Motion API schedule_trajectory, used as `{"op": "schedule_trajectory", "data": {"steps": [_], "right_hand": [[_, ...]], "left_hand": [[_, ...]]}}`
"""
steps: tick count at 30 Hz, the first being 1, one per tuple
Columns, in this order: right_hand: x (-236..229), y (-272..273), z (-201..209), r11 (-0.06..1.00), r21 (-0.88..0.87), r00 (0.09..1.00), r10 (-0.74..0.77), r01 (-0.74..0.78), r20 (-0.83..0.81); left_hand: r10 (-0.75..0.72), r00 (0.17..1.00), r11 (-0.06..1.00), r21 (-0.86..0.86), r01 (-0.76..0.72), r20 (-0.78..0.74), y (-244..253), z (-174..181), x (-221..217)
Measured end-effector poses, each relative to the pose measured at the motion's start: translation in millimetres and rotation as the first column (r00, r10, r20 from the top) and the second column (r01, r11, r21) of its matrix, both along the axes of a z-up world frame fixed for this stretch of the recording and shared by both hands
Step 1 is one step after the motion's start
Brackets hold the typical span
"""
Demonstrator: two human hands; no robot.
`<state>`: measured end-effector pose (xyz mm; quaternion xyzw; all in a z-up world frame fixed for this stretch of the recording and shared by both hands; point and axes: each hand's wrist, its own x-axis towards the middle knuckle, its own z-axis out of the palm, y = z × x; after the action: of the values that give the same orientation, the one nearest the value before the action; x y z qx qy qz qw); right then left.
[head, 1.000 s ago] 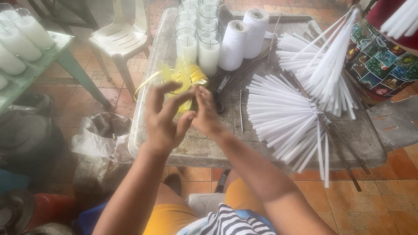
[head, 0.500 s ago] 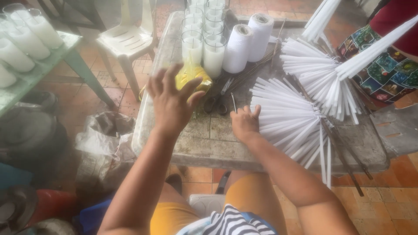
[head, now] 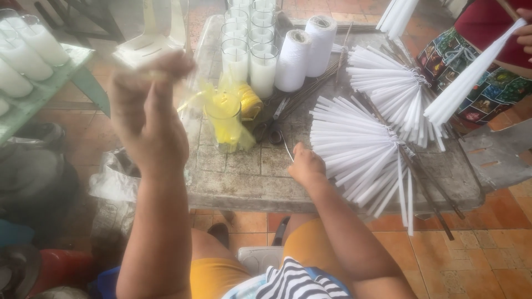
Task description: Assembling yellow strips and white pleated paper fans onto a rod as part of candle or decoration preparation.
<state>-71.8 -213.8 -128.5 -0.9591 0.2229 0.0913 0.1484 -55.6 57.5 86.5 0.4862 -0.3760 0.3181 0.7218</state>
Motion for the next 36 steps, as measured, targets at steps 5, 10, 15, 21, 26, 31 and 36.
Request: {"op": "schedule_trajectory", "data": {"steps": [5, 10, 15, 21, 26, 31, 36], "right_hand": [[-24, 2, 19, 0.997, -0.056, 0.998, 0.049, -0.051, -0.034], [-25, -8, 2, 0.997, -0.024, 0.996, 0.077, -0.076, 0.046], [-50, 6, 30, 0.992, -0.043, 0.992, 0.121, -0.120, 0.019], [-86, 12, 53, 0.979, 0.187, 0.971, 0.040, -0.086, 0.235], [-99, 1, 29, 0.786, 0.608, 0.908, -0.170, -0.110, 0.384], [-94, -15, -9, 0.449, 0.866, 0.790, -0.438, -0.220, 0.428], [-89, -3, 12, 0.325, 0.904, 0.720, -0.552, -0.280, 0.421]], "left_hand": [[-0.116, 0.889, 0.908, 0.314, 0.276, -0.444, 6, -49, -51], [0.212, 0.615, 0.597, 0.599, 0.534, -0.759, -30, -137, -55], [0.194, 0.436, 0.800, 0.400, 0.448, -0.878, -42, -195, -40], [0.363, 0.623, 0.472, 0.714, 0.518, -0.692, -69, -159, -15], [0.319, 0.726, 0.376, 0.784, 0.493, -0.610, -127, -195, 33], [0.382, 0.726, 0.465, 0.798, 0.384, -0.571, -155, -205, 74], [0.279, 0.649, 0.580, 0.663, 0.474, -0.708, -143, -162, 27]]}}
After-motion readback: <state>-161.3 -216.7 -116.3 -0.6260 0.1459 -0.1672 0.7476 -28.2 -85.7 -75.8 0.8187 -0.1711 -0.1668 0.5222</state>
